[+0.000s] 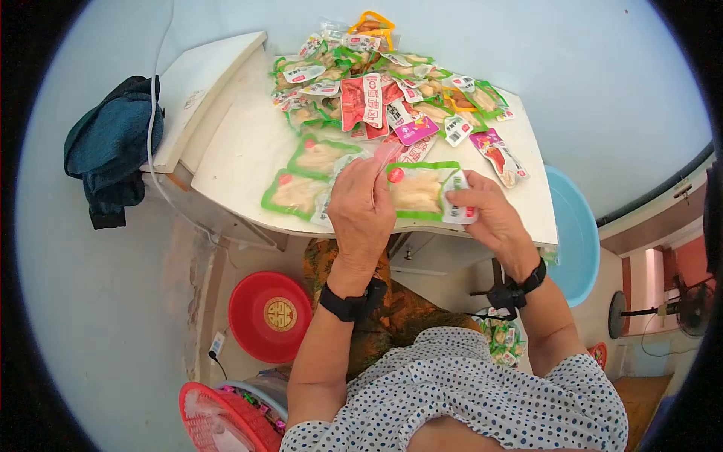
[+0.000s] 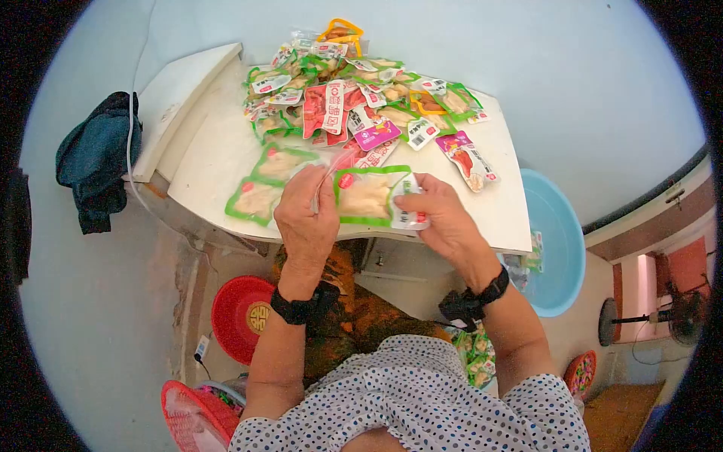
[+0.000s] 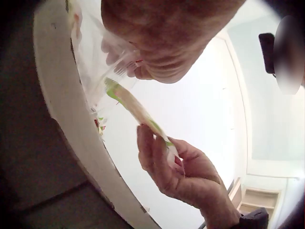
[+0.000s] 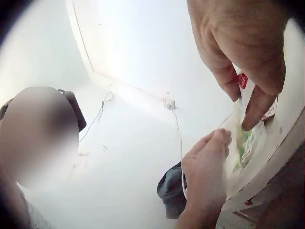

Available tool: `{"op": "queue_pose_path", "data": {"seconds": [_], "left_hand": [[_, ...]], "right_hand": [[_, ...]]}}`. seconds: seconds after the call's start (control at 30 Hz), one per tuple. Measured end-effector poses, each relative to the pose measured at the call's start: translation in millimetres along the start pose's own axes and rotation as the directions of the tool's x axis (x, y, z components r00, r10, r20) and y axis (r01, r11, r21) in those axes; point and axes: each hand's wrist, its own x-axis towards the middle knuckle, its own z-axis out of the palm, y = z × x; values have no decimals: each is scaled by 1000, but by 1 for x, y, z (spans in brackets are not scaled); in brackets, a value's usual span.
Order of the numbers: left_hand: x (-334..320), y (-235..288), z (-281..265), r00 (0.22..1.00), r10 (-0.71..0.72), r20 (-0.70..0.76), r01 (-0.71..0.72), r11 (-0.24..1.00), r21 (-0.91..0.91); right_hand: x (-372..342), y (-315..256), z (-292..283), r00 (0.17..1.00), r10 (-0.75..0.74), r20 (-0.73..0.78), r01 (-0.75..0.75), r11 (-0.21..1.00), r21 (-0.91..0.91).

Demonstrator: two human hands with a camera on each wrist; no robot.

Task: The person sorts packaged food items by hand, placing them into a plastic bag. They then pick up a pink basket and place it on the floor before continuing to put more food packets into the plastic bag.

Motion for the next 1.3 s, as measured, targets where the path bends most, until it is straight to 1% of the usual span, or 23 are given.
{"op": "queue_pose_path", "data": {"seconds": [0.07, 0.17, 0.27, 0.37, 0.47, 0.57, 0.67, 0.7, 0.73, 0.77, 0.8, 0.83, 0.87, 0.9, 0.93, 0.97, 1.03, 1.1, 1.13, 1.17, 1.27, 1.3], "left_hand": [[4, 6, -5, 1000, -12, 14, 12, 1000, -20], [3, 5, -2, 1000, 17, -4, -17, 999, -38], [3, 6, -2, 1000, 6, -20, -7, 998, -60], [4, 6, -4, 1000, 21, -19, -21, 1000, -20], [4, 6, -5, 1000, -7, 5, 7, 1000, -12], [3, 3, -4, 1000, 20, -20, -20, 999, -38], [4, 5, -6, 1000, 10, -18, -11, 998, -59], [4, 5, -6, 1000, 8, -16, -9, 998, -60], [4, 4, -6, 1000, 6, -14, -7, 998, -61], [4, 4, -6, 1000, 2, -12, -3, 998, -62], [4, 3, -6, 1000, 1, -8, -1, 998, -62], [3, 2, -6, 1000, -1, -5, 1, 998, -62], [2, 1, -5, 1000, -3, -1, 3, 998, -62], [1, 0, -5, 1000, -1, -5, 1, 998, -57], [1, -1, -4, 1000, 2, -9, -3, 999, -52], [0, -2, -4, 1000, 5, -14, -6, 999, -46], [2, -1, -6, 1000, -1, -27, 0, 998, -67], [4, -1, -8, 999, -4, -36, 1, 997, -78], [5, 0, -10, 999, -2, -37, -1, 997, -81], [5, 1, -10, 999, 0, -37, -3, 996, -86], [3, -1, -10, 999, 3, -47, -7, 996, -85], [3, -2, -11, 999, 3, -51, -7, 997, -74]], "right_hand": [[5, 7, 11, 1000, 23, -4, -23, 999, 39], [10, 15, 31, 999, 4, 40, -10, 988, 153], [22, 25, 40, 991, -20, 134, -13, 971, 237], [41, 43, 38, 975, -9, 223, -73, 932, 356], [53, 49, 52, 962, -14, 271, -109, 894, 435], [64, 55, 64, 964, -36, 263, -69, 922, 380], [86, 71, 55, 930, -12, 366, -164, 879, 447], [79, 68, 64, 956, -85, 281, -11, 946, 324], [64, 63, 79, 964, -171, 206, 134, 975, 180], [61, 60, 81, 947, -231, 224, 242, 970, -24], [58, 57, 83, 926, -290, 240, 344, 912, -223], [61, 54, 74, 896, -286, 340, 420, 793, -442], [64, 54, 69, 865, -253, 433, 489, 615, -619], [68, 60, 70, 903, -269, 335, 401, 808, -432], [74, 70, 75, 937, -255, 237, 304, 932, -197], [77, 75, 80, 967, -212, 145, 204, 977, 64], [76, 70, 89, 963, -246, 113, 254, 965, -66], [82, 68, 92, 976, -194, 100, 192, 981, 34], [91, 69, 89, 986, -126, 111, 102, 975, 197], [97, 68, 87, 989, -61, 132, 11, 935, 353], [91, 56, 92, 993, -30, 118, -2, 964, 267], [88, 55, 88, 991, -32, 132, 5, 980, 199]]}}
